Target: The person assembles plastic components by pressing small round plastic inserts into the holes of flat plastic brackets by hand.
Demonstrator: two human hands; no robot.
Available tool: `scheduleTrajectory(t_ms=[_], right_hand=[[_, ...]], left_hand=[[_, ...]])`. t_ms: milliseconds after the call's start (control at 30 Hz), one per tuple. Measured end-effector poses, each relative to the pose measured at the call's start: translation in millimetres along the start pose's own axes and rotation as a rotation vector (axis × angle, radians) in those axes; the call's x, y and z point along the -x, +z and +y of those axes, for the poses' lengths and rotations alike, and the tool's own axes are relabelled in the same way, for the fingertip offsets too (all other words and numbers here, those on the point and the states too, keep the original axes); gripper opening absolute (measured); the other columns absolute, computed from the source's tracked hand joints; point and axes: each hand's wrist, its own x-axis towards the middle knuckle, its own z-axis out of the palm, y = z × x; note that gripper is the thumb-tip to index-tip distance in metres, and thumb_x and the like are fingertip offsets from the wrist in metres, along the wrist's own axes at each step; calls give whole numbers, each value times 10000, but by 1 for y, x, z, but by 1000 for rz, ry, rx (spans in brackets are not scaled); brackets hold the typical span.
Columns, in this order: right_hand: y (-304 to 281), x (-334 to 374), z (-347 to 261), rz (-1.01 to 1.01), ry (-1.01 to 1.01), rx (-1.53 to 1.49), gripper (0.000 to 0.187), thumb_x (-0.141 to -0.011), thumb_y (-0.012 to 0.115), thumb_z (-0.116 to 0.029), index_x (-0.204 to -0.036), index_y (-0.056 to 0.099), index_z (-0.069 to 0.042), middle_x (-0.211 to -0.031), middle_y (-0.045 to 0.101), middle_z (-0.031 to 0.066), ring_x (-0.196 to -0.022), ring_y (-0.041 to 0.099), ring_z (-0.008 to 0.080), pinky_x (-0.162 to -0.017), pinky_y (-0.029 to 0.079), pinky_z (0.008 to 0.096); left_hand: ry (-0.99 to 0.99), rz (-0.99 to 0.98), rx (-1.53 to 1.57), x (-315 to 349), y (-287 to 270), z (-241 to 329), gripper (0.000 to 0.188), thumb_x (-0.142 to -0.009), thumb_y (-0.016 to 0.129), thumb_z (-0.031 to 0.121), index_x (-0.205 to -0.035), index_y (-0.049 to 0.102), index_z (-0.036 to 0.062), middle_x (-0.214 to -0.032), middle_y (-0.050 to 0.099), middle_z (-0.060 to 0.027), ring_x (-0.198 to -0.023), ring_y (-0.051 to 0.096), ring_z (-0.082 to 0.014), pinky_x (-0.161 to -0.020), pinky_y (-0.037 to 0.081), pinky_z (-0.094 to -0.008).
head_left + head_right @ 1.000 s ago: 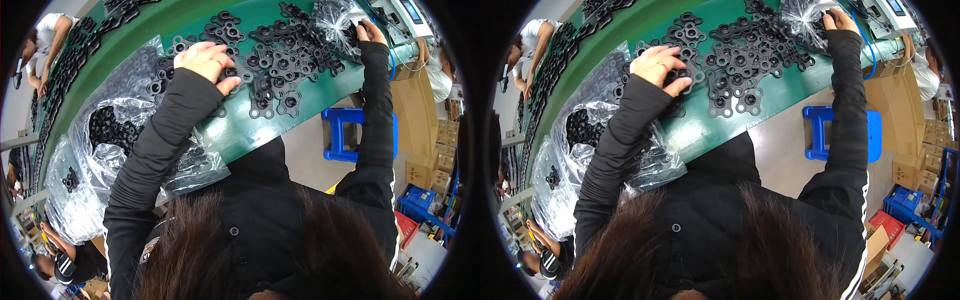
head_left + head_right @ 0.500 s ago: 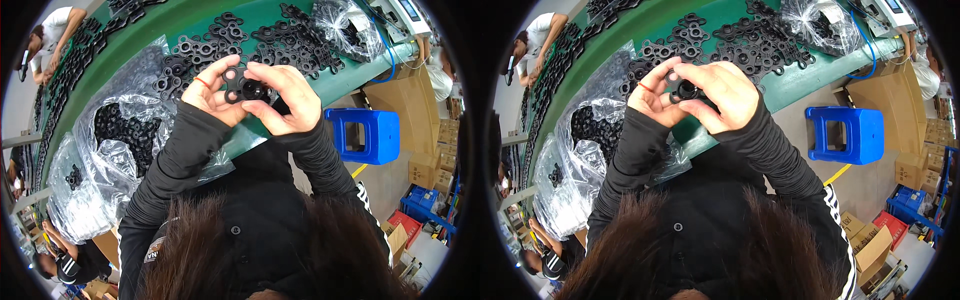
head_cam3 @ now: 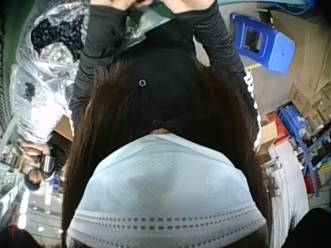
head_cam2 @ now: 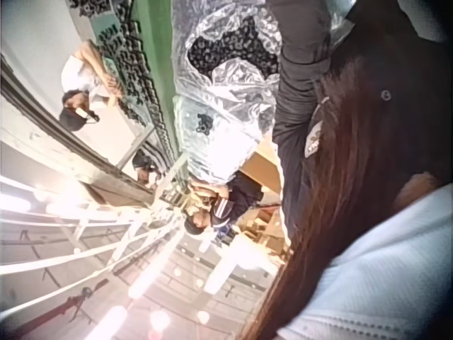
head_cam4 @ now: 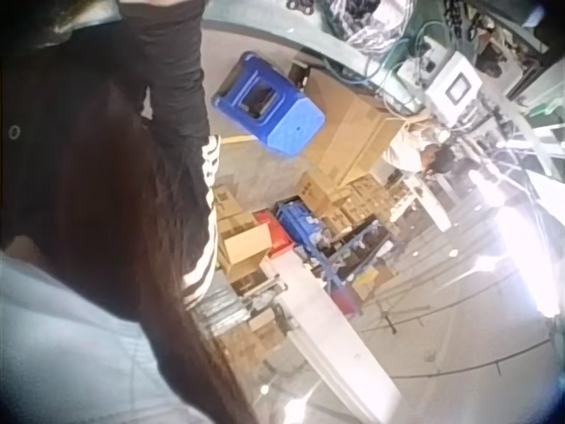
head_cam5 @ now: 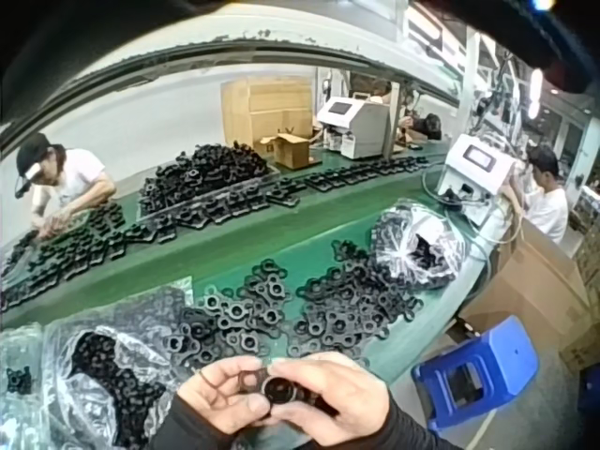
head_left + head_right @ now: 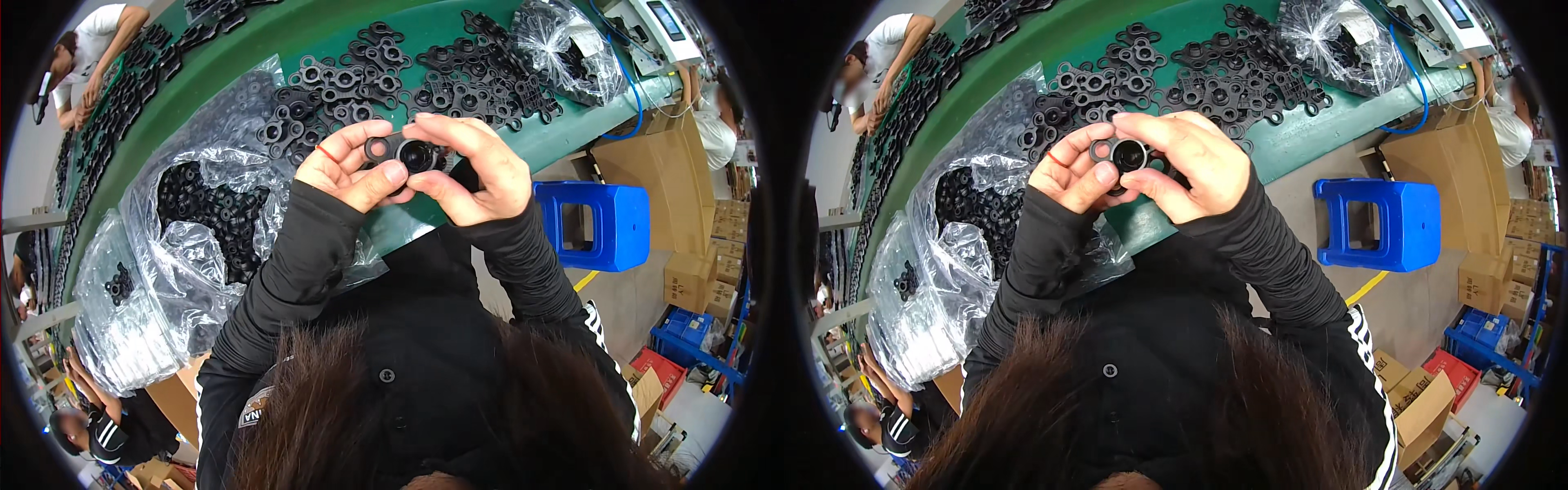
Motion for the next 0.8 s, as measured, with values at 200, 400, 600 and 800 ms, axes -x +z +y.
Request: scheduleTrajectory(t_ms=[200, 400, 600, 800], right_hand=[[-6, 3, -17, 72, 615, -282, 345, -700, 637, 27, -1040, 595, -8, -893, 598, 71, -633, 530, 114, -563, 438, 200], [7, 8, 7, -6, 317, -301, 306, -729, 634, 32, -1031, 590, 2, -929, 552, 79, -613, 502, 91, -528, 418, 170], [12, 6, 8, 28, 427, -295, 383, -729, 621, 53, -1101, 545, 3, -982, 542, 103, -628, 522, 100, -571, 435, 168], [5, 13, 8, -41, 635, -673, 340, -731, 632, 38, -1058, 539, 23, -875, 581, 77, -678, 548, 103, -642, 455, 178]], left_hand=[[140, 33, -15, 1, -2, -3, 478, -758, 608, -65, -1203, 446, 1, -986, 510, -59, -831, 582, -170, -773, 525, -268], [215, 53, -90, 5, 6, -9, 502, -705, 649, -84, -1165, 468, 5, -1008, 560, -122, -854, 584, -149, -786, 491, -223], [271, 71, -169, 10, 3, -9, 464, -721, 617, -102, -1151, 473, -1, -1007, 572, -123, -887, 575, -147, -809, 464, -222], [271, 42, -150, 16, -1, -15, 434, -733, 594, -111, -1138, 478, -4, -1001, 565, -109, -893, 570, -142, -821, 446, -215]])
